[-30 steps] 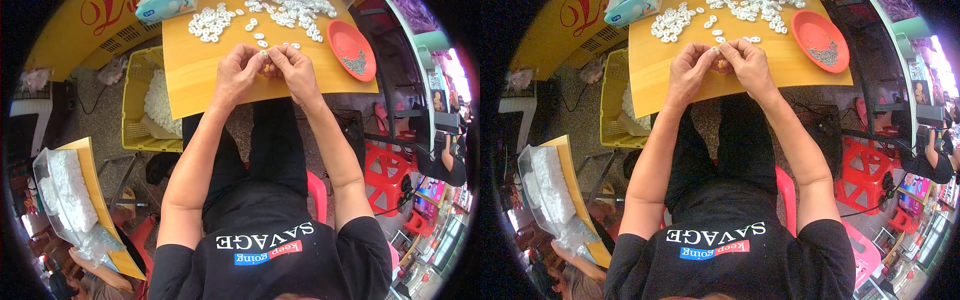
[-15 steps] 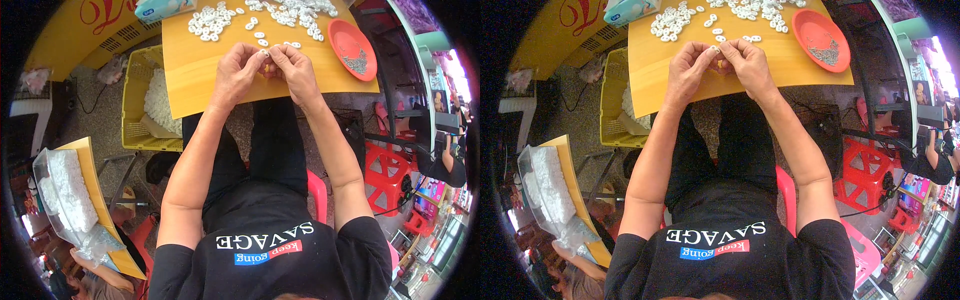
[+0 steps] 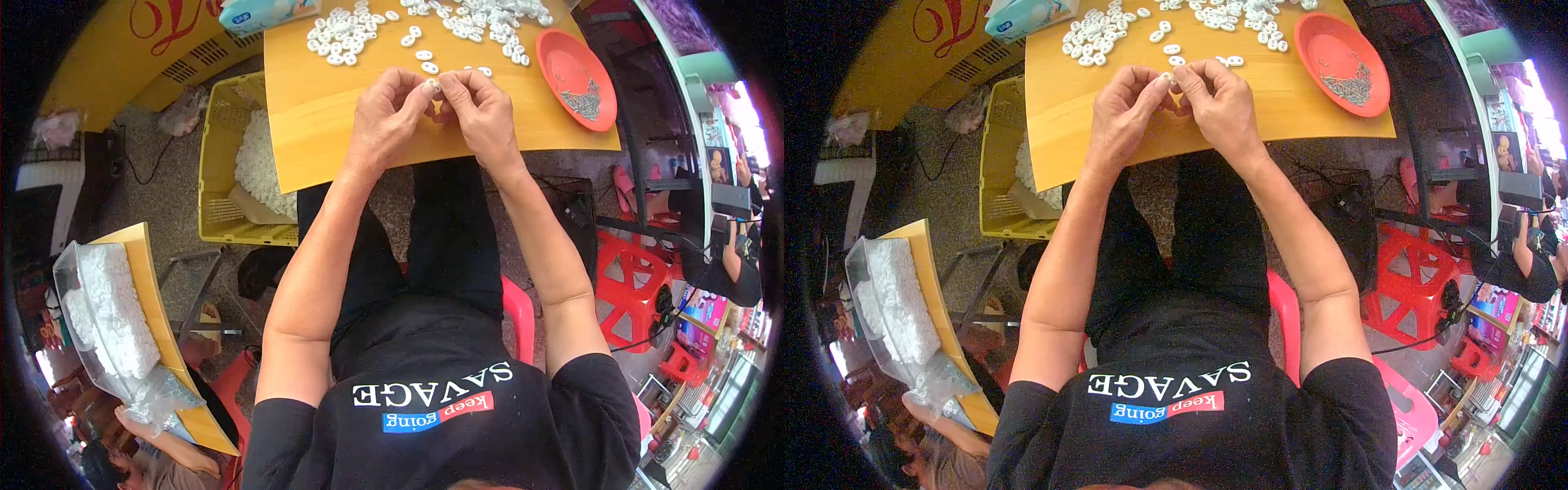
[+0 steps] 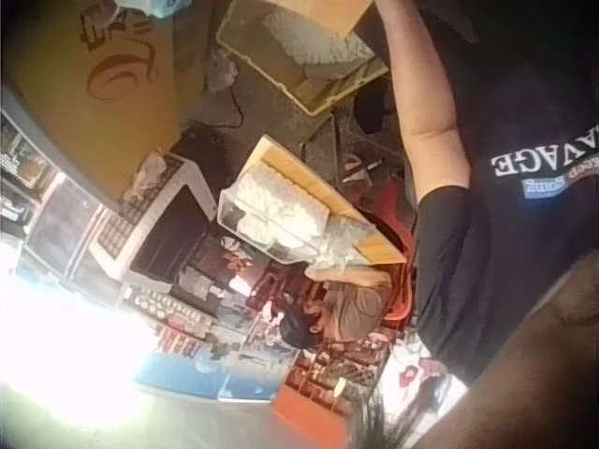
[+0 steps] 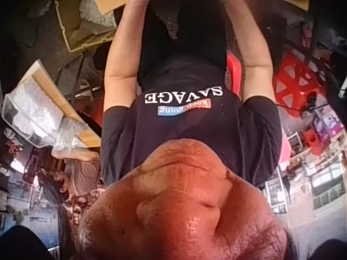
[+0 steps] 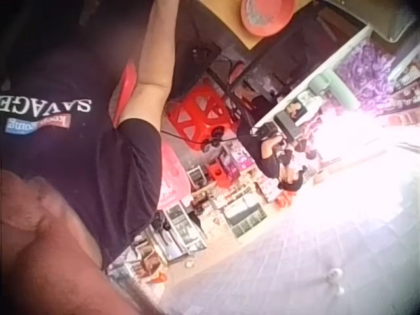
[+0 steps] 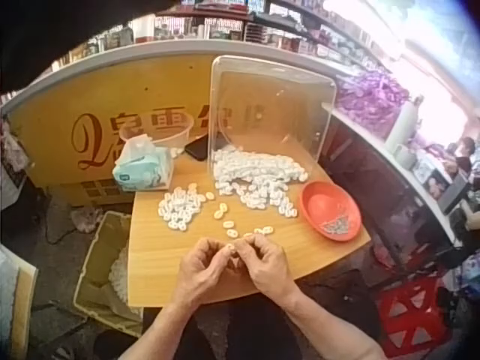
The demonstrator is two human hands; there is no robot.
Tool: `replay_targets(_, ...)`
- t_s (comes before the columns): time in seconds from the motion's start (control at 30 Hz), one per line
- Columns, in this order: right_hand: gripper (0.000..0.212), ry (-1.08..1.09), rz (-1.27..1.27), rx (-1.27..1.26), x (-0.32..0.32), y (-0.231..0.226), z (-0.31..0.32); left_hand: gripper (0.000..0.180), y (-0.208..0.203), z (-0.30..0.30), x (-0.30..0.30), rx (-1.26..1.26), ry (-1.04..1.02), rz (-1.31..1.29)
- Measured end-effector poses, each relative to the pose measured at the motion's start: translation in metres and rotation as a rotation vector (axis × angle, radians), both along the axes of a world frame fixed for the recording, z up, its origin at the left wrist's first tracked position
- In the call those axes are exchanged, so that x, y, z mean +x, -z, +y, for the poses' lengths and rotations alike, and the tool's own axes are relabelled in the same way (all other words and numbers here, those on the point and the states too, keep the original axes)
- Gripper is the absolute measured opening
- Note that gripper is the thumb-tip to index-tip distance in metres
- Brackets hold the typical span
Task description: Manually inserting small metal rings into white oval plastic components at an assembly station.
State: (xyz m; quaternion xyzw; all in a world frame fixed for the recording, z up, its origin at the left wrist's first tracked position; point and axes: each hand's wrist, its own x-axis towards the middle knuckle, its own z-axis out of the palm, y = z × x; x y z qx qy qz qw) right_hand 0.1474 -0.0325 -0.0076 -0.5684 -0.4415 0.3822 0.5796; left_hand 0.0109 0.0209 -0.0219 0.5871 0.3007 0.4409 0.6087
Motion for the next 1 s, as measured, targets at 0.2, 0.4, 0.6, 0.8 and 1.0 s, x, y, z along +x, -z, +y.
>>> replay_targets(0.2,0.02,0.089,-0.114,0.072,-0.008,-0.001,0.001,0.017,-0.002,-0.001,0.0,-0.018,0.004,-0.042)
replay_targets(0.4,0.019,0.143,-0.297,0.133,-0.011,0.006,0.004,0.016,0.0,0.0,-0.001,-0.022,0.004,-0.059)
replay_targets(0.6,0.022,0.046,0.078,0.01,-0.01,-0.004,0.001,0.015,-0.008,-0.003,0.0,-0.067,-0.018,-0.04)
replay_targets(0.8,0.02,-0.011,0.125,-0.01,-0.01,-0.003,-0.003,0.014,-0.009,-0.014,-0.002,-0.133,-0.029,-0.093)
replay_targets(1.0,0.02,0.002,-0.041,0.034,-0.014,-0.009,-0.003,0.015,-0.005,-0.018,-0.006,-0.095,-0.056,-0.123)
